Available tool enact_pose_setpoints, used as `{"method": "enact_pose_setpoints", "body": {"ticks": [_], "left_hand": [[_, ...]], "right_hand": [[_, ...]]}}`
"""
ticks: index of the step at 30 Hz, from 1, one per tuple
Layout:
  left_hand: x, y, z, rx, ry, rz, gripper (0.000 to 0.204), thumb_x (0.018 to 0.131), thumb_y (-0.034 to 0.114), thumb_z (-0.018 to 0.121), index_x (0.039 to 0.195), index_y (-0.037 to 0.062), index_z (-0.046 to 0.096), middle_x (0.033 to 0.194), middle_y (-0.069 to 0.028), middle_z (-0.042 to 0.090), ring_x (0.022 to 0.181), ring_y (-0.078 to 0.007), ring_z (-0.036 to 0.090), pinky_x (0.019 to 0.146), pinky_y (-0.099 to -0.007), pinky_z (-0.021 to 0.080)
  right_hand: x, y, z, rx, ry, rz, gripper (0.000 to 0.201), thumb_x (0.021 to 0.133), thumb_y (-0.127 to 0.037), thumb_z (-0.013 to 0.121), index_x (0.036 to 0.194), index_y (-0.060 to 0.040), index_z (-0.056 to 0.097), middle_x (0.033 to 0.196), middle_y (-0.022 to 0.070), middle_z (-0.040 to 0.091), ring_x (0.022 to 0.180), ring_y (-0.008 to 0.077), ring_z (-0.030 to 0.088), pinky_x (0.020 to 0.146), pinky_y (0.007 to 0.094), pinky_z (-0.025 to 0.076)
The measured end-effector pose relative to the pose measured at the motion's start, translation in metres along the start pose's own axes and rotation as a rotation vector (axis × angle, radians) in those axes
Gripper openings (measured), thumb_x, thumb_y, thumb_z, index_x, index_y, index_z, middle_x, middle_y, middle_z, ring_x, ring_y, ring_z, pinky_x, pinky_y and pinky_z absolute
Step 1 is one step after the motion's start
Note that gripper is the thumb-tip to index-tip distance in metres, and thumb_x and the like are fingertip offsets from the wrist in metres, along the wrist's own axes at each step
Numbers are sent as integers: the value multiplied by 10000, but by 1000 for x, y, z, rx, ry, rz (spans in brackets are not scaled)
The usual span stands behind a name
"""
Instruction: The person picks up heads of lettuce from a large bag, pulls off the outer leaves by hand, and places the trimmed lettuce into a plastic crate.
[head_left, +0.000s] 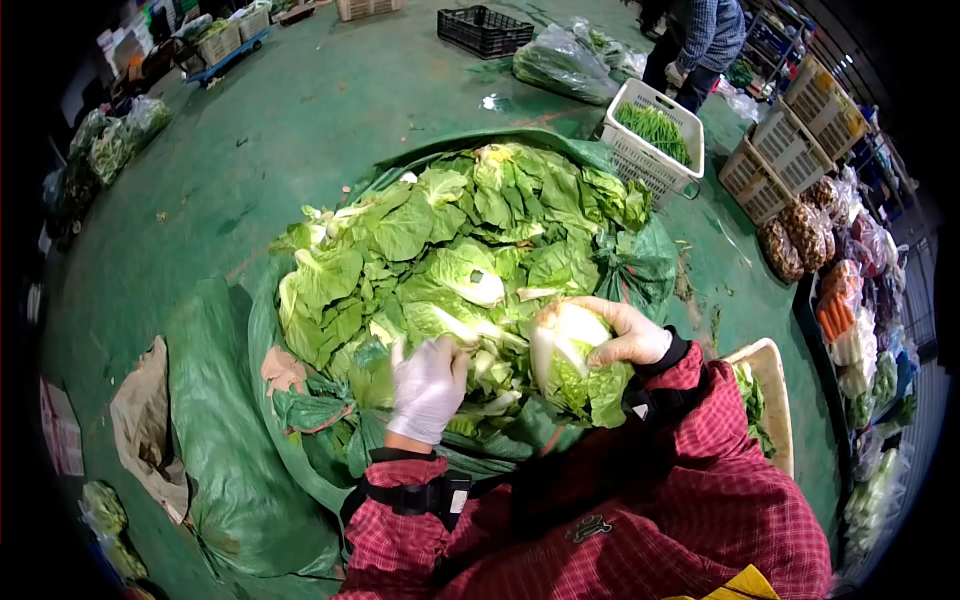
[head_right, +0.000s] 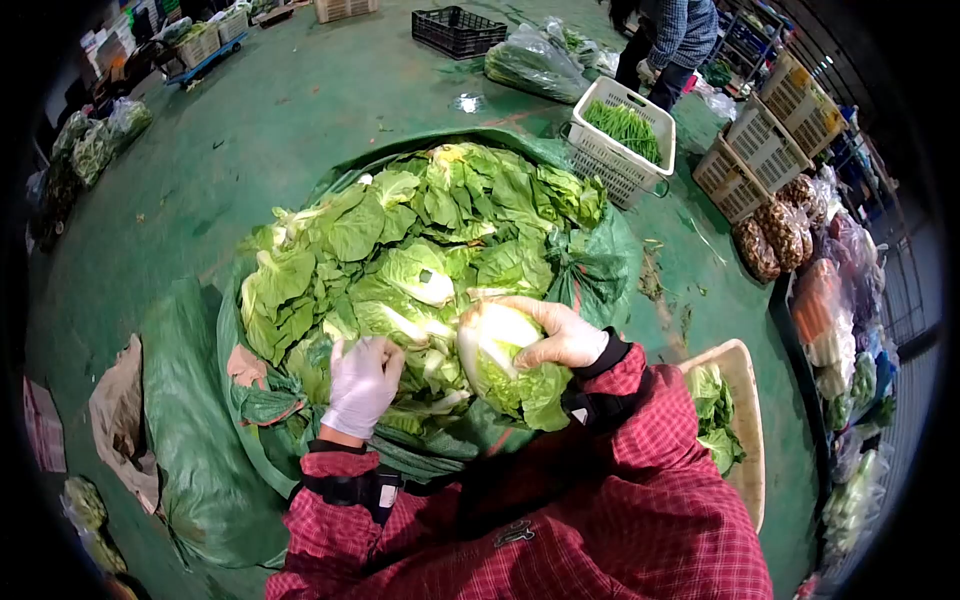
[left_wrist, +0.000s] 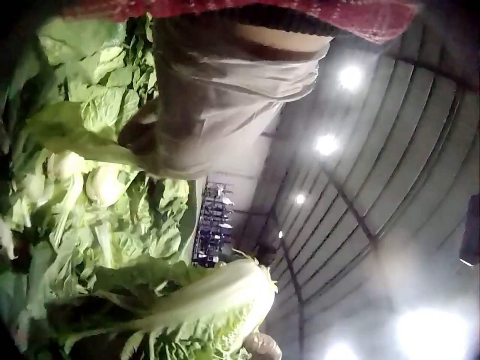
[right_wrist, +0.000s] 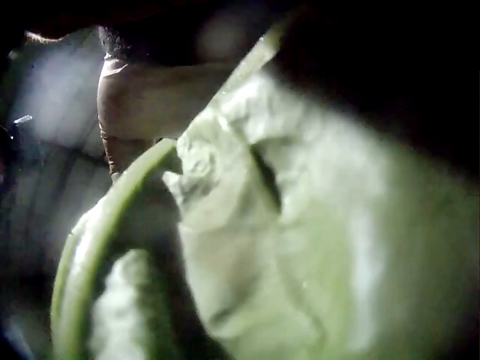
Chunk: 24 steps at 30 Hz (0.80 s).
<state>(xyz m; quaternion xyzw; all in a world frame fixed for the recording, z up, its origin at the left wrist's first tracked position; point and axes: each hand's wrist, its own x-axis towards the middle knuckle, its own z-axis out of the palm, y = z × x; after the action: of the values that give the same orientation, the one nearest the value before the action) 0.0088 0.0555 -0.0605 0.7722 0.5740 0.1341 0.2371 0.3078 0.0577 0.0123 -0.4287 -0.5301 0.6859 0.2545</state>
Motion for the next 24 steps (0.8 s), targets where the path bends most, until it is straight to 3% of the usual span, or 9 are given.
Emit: {"method": "enact_pose_setpoints", "body": {"ticks": [3,4,5,8,11,15,17,19,24], "left_hand": [[-12,7,-10,-172,63,177,805,787,506,756,1371,48,446,1274,-169,505,1182,-276,515,1103,-447,273],[-6,12,-24,-843,-201,205,1115,682,517,847,1489,42,241,1445,-190,295,1368,-303,309,1132,-424,260],[-3,15,-4,-1336,-159,250,1078,655,339,909,1460,35,260,1397,-173,391,1322,-288,396,1103,-394,348],[4,26,-19,-1609,60,-133,922,627,142,919,1365,45,373,1221,-80,566,1113,-215,580,981,-330,487],[7,26,-33,-1526,73,-18,1023,589,147,929,1424,76,342,1279,-90,556,1140,-240,570,1001,-393,477],[6,18,-9,-1508,88,7,1280,549,77,943,1543,91,136,1359,-116,499,1187,-244,539,1023,-398,455],[8,20,-13,-1237,157,63,1076,569,147,948,1454,44,345,1259,-97,568,1118,-202,566,960,-345,477],[9,3,-10,-809,189,159,979,583,202,947,1401,33,437,1193,-69,604,1072,-180,583,915,-309,492],[7,-3,-6,-1029,23,4,865,583,198,950,1294,-6,502,1281,-107,563,1137,-192,553,981,-336,458]], "right_hand": [[16,-30,9,-342,-18,-103,792,716,-81,764,1428,-48,417,1281,68,577,1169,177,550,1022,322,434],[30,-27,19,-325,-46,-192,781,732,-155,775,1420,-44,421,1334,114,547,1230,228,522,1068,353,402],[45,-30,26,-683,-42,-402,830,757,-244,779,1445,-28,368,1390,151,500,1299,274,463,1110,377,357],[99,-36,34,-293,-54,-389,940,803,-354,754,1506,-17,227,1445,199,428,1319,338,429,1123,429,328],[192,-46,-25,-753,603,-475,1012,809,-412,742,1538,-42,145,1484,251,353,1364,388,359,1131,452,304],[286,-19,-63,-889,984,285,1221,668,-489,806,1558,-148,42,1539,267,227,1385,415,315,1150,456,270],[292,0,-77,-706,959,436,1204,673,-417,809,1560,-158,36,1563,243,183,1342,369,421,1092,394,380],[308,46,-124,-703,986,197,900,705,-203,778,1488,-86,350,1286,264,568,1137,311,614,958,366,498],[197,16,-108,-180,615,-152,730,706,45,663,1405,0,455,1070,120,663,929,160,629,839,273,500]]}}
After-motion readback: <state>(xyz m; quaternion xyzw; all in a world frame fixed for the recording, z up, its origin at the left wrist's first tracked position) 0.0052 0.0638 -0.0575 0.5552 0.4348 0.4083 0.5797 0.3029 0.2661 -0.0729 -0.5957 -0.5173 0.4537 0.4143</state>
